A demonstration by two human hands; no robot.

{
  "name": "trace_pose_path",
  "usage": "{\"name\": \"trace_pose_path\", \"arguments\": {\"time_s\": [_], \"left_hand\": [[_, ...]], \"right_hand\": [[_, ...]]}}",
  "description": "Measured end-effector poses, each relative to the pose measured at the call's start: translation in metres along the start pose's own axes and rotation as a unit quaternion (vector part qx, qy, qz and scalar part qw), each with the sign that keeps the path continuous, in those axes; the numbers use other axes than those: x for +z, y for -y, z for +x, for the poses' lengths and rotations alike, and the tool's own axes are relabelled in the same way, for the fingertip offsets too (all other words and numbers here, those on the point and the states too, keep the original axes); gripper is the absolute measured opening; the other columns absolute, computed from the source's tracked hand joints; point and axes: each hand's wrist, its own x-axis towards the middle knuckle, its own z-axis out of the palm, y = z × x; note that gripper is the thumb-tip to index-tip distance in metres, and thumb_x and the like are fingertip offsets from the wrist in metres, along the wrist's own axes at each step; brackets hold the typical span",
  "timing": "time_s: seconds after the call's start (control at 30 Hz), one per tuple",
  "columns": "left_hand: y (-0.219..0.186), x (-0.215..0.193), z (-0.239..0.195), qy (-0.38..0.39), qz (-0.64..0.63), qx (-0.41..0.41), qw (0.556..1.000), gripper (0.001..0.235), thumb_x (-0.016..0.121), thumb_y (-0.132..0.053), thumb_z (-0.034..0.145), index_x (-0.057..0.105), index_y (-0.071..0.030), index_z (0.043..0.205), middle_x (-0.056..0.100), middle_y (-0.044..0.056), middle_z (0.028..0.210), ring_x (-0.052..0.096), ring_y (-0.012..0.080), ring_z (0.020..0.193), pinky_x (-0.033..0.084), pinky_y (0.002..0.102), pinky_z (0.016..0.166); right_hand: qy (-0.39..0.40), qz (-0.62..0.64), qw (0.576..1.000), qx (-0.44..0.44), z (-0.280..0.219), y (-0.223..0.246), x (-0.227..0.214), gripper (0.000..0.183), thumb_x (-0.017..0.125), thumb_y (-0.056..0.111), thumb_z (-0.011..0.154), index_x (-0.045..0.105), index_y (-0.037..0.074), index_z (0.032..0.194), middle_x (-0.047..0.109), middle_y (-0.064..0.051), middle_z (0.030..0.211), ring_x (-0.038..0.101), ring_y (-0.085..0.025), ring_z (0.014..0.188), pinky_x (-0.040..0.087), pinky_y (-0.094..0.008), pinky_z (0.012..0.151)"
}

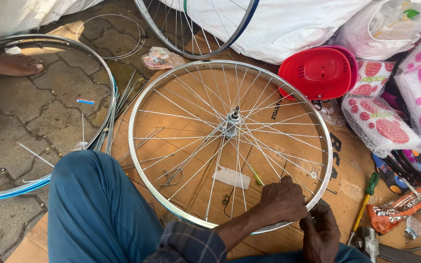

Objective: The person sits on the floor and works on a bicycle wheel, using a spoke wrench to tighten the nipples on the spokes. They rotate the wheel to access different sections and continue adjusting the tension of the spokes.

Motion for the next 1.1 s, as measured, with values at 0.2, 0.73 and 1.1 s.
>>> {"name": "trace_pose_path", "arguments": {"time_s": [0.2, 0.73, 1.1], "left_hand": [[0.010, 0.002, 0.006, -0.039, -0.024, 0.040, 0.998, 0.046, 0.062, -0.044, 0.095, 0.073, 0.000, 0.084, 0.063, 0.022, 0.101, 0.068, 0.0385, 0.081, 0.054, 0.055, 0.071], [0.232, -0.270, 0.136, -0.388, 0.184, -0.137, 0.893, 0.101, 0.078, -0.056, 0.081, 0.036, 0.012, 0.142, 0.040, 0.028, 0.145, 0.034, 0.0436, 0.137, 0.021, 0.058, 0.112], [0.235, -0.308, 0.155, -0.273, 0.140, -0.276, 0.911, 0.083, 0.070, -0.061, 0.086, 0.049, -0.007, 0.145, 0.045, 0.022, 0.151, 0.036, 0.0423, 0.144, 0.025, 0.058, 0.118]], "right_hand": [[-0.005, 0.005, 0.999, 0.042, -0.005, 0.014, 0.004, 0.015, 0.066, 0.000, 0.096, 0.062, -0.003, 0.110, 0.067, -0.013, 0.091, 0.054, -0.015, 0.074, 0.044, -0.030, 0.066], [-0.056, 0.061, 0.994, 0.069, 0.012, -0.016, -0.001, 0.032, 0.068, 0.002, 0.092, 0.055, -0.001, 0.122, 0.070, -0.023, 0.090, 0.066, -0.020, 0.074, 0.044, -0.030, 0.053], [-0.047, 0.058, 0.995, 0.073, 0.029, -0.158, -0.066, 0.040, 0.074, -0.003, 0.081, 0.049, 0.001, 0.111, 0.074, -0.022, 0.096, 0.073, -0.031, 0.077, 0.063, -0.044, 0.064]]}}
